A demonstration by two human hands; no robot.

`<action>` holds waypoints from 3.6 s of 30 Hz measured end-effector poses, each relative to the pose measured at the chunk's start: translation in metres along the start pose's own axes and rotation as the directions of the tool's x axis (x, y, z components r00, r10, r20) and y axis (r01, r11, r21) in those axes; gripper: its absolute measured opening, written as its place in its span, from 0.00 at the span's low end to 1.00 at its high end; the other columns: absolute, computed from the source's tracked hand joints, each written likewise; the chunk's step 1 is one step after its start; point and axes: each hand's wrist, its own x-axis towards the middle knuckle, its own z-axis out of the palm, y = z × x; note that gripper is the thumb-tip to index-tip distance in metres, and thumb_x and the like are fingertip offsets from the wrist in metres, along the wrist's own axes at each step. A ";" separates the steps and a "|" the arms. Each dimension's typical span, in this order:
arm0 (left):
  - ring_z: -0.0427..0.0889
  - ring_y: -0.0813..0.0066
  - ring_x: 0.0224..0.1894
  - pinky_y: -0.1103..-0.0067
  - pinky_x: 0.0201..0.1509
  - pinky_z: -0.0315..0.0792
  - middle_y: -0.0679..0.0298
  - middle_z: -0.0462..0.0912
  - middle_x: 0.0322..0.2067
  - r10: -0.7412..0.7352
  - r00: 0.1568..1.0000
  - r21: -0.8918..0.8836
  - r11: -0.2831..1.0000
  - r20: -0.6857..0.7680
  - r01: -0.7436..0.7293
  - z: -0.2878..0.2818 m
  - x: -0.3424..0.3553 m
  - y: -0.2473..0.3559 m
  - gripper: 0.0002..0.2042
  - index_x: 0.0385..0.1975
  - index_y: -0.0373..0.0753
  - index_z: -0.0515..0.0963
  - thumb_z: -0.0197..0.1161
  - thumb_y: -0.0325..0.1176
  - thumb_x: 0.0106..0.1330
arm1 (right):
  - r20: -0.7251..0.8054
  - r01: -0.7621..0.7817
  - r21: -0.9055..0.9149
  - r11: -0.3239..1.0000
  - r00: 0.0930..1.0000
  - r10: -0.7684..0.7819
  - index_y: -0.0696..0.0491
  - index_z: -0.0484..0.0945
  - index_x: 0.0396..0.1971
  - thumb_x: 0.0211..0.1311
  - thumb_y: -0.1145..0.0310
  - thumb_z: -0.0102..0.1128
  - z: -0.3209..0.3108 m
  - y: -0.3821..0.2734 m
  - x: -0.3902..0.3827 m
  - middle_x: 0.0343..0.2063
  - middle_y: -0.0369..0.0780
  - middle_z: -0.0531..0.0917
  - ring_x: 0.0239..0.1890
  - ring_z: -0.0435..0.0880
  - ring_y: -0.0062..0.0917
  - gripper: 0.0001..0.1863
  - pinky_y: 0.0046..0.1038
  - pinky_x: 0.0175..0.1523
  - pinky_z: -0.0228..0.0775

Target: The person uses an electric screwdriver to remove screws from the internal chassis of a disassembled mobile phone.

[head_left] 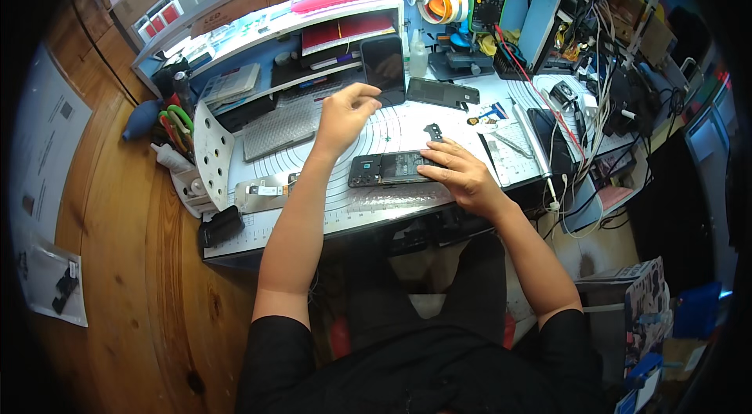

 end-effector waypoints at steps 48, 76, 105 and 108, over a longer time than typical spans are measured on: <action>0.78 0.58 0.37 0.67 0.43 0.73 0.56 0.80 0.30 0.421 0.854 0.420 0.745 0.306 -0.518 0.034 -0.017 0.011 0.14 0.44 0.35 0.81 0.60 0.21 0.56 | -0.530 -0.610 0.627 0.484 0.121 0.839 0.57 0.80 0.30 0.66 0.69 0.66 -0.015 -0.058 -0.110 0.22 0.37 0.82 0.21 0.77 0.18 0.08 0.21 0.26 0.68; 0.79 0.60 0.34 0.69 0.41 0.74 0.57 0.78 0.31 0.465 0.866 0.422 0.758 0.183 -0.497 0.032 -0.017 0.012 0.14 0.43 0.33 0.80 0.60 0.19 0.55 | -0.499 -0.629 0.656 0.419 0.056 0.865 0.63 0.85 0.32 0.63 0.71 0.67 -0.053 0.000 -0.145 0.21 0.30 0.81 0.23 0.72 0.09 0.08 0.16 0.29 0.61; 0.82 0.82 0.36 0.85 0.46 0.78 0.65 0.80 0.36 0.010 1.000 -0.411 0.912 0.030 0.003 0.017 0.001 -0.002 0.22 0.54 0.30 0.77 0.66 0.14 0.56 | -0.817 -0.799 0.122 0.589 0.256 0.516 0.60 0.81 0.36 0.58 0.67 0.73 -0.074 0.022 -0.108 0.22 0.39 0.82 0.22 0.78 0.21 0.13 0.26 0.30 0.70; 0.82 0.82 0.37 0.86 0.46 0.78 0.64 0.81 0.38 -0.007 1.000 -0.404 0.914 0.024 0.016 0.013 -0.002 -0.002 0.22 0.54 0.31 0.77 0.67 0.14 0.56 | -0.849 -0.633 0.164 0.757 0.301 0.435 0.60 0.81 0.37 0.64 0.69 0.69 -0.102 0.023 -0.074 0.21 0.33 0.80 0.23 0.77 0.13 0.10 0.19 0.30 0.69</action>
